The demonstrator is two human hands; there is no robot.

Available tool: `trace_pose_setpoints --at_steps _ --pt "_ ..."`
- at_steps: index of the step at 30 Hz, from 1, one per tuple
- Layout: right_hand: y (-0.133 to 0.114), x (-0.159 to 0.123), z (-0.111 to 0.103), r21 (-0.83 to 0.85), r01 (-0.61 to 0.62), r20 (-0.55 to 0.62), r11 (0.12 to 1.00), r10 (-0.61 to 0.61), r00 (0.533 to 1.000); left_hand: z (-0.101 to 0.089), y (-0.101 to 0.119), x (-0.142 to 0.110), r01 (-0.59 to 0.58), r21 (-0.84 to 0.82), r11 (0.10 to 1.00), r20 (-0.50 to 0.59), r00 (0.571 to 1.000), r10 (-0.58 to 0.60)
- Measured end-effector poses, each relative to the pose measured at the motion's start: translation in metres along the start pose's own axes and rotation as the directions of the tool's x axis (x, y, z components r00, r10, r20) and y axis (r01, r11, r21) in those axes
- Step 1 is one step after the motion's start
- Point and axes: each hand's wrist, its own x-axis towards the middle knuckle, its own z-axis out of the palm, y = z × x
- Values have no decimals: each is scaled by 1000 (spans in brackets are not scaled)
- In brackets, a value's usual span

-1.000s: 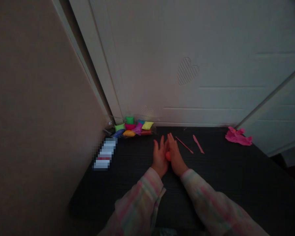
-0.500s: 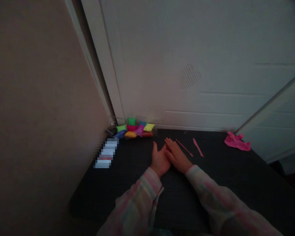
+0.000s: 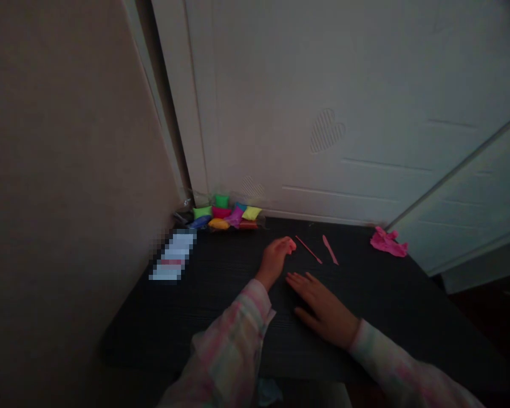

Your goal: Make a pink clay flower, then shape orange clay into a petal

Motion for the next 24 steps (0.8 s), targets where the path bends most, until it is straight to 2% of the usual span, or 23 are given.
trace_pose_setpoints --at_steps 2,5,7,9,11,14,16,18,20,21,24 --pt "-9 19 -1 -31 24 8 999 -24 1000 -10 3 6 -4 -48 999 -84 996 0" --pt "1 46 -1 -140 -117 -70 983 108 992 -26 13 10 6 -157 988 -170 985 -33" --pt "18 50 -2 -208 -243 -132 947 219 967 -36 21 9 26 -271 962 -200 976 -82" --pt "32 40 -3 -253 -292 -161 923 257 953 -43 28 8 43 -344 938 -213 969 -123" --pt "35 22 -5 -272 -208 -121 939 181 976 -46 31 7 54 -350 935 -218 966 -138" --pt "17 1 -8 -196 -10 26 980 16 1000 -45 30 10 70 -342 937 -213 965 -150" --pt "-1 4 -9 -116 87 93 989 -77 993 -42 27 13 80 -324 943 -198 969 -150" --pt "-14 19 -7 -55 154 116 986 -147 982 -41 25 15 94 -293 951 -177 973 -150" --pt "-15 39 -6 -48 163 102 985 -158 982 -42 25 14 110 -273 956 -157 975 -157" --pt "-10 47 -5 -66 130 78 989 -125 989 -43 26 13 121 -272 955 -144 976 -165" --pt "16 53 -6 -146 -43 -45 988 36 998 -50 33 10 150 -287 946 -104 977 -187"
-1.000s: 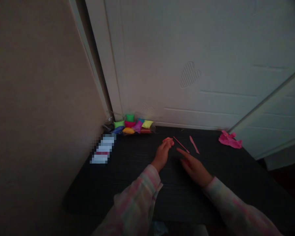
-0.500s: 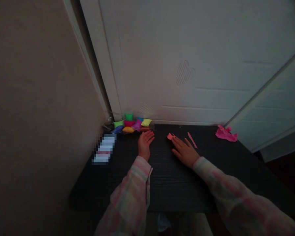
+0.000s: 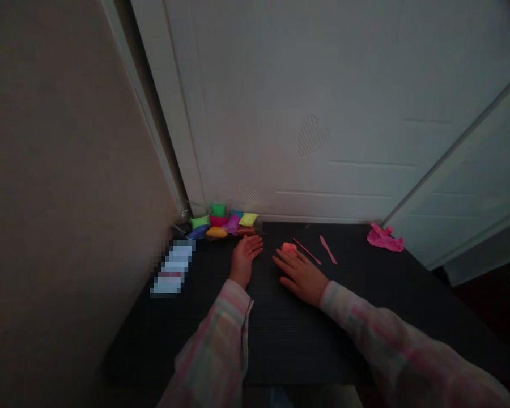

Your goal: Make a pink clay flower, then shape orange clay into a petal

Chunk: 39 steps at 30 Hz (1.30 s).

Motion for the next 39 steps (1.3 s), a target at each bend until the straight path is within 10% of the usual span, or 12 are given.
trace_pose_setpoints --at_steps 4,8,13,21,28,33,39 --pt "23 -32 -4 -32 -79 -44 996 77 996 -7 7 1 55 -31 998 -14 998 -55" --pt "-5 -59 -14 95 48 139 994 -61 988 -4 4 7 71 -26 997 -28 997 -72" --pt "-36 -17 -11 199 180 93 963 -201 975 -2 1 6 83 -16 996 -50 995 -84" --pt "9 -19 -11 122 43 79 992 -53 995 -12 12 1 68 -53 996 -84 994 -72" --pt "-51 -30 -18 226 260 254 939 -314 915 -13 11 7 102 -185 977 -88 989 -119" --pt "-34 2 0 103 56 132 993 -69 989 -16 11 4 122 -127 984 -105 985 -136" --pt "-4 -36 -8 -4 12 180 1000 -11 984 -15 11 4 106 -137 985 -90 989 -119"
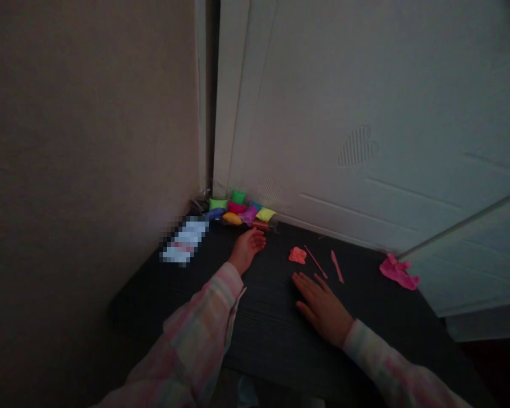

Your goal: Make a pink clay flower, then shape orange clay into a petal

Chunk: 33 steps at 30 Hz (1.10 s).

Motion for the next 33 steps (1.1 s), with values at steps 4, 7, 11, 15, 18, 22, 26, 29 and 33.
trace_pose_setpoints --at_steps 4,7,11,15,18,22,26,29,33 --pt "-39 -7 -5 47 182 68 982 -185 980 1 -1 4 0 -57 998 22 1000 1" --pt "-56 22 -2 58 136 0 989 -137 991 1 0 4 -4 -33 999 19 1000 5" --pt "-29 49 -2 92 -108 -57 990 113 992 0 3 0 -11 58 998 18 1000 10" --pt "-9 19 -1 90 -86 -50 992 91 995 -1 4 -1 -19 75 997 25 1000 18" --pt "-26 -7 -4 99 45 16 994 -47 999 1 2 2 -8 32 999 38 999 7" --pt "-57 4 -2 132 202 -5 970 -203 979 3 2 4 -4 -1 1000 34 999 4" --pt "-37 34 0 84 33 -88 996 -26 996 -1 3 0 -3 31 1000 13 1000 2" --pt "-4 25 2 15 -23 -95 1000 24 995 -3 3 -2 -6 29 1000 9 1000 6" --pt "-1 -12 -2 -40 48 -12 998 -49 999 -2 1 3 -4 -45 999 14 1000 4"
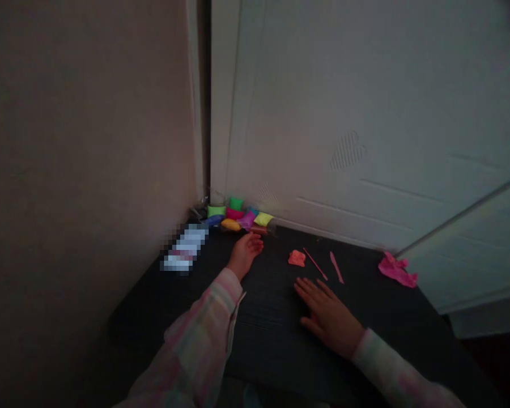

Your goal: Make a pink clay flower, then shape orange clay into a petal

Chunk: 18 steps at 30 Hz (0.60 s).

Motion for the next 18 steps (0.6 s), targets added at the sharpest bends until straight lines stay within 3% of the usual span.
trace_pose_setpoints --at_steps 2,5,7,10,14,18 --pt "-21 -6 -3 24 102 72 995 -103 992 1 -2 3 6 -33 999 6 1000 -6" --pt "-52 15 -1 77 180 76 981 -185 980 0 -3 3 10 -34 999 6 1000 -10" --pt "-54 38 0 81 135 29 988 -138 990 -1 -2 0 6 -5 1000 -1 1000 -6" --pt "-28 59 3 37 -38 -50 999 40 998 -3 0 -5 -3 41 999 -12 1000 4" --pt "2 35 7 -29 -113 -73 993 111 991 -2 1 -4 0 32 999 -18 1000 0" --pt "-30 3 2 2 45 63 999 -45 997 1 -1 2 13 -45 999 -8 1000 -14"
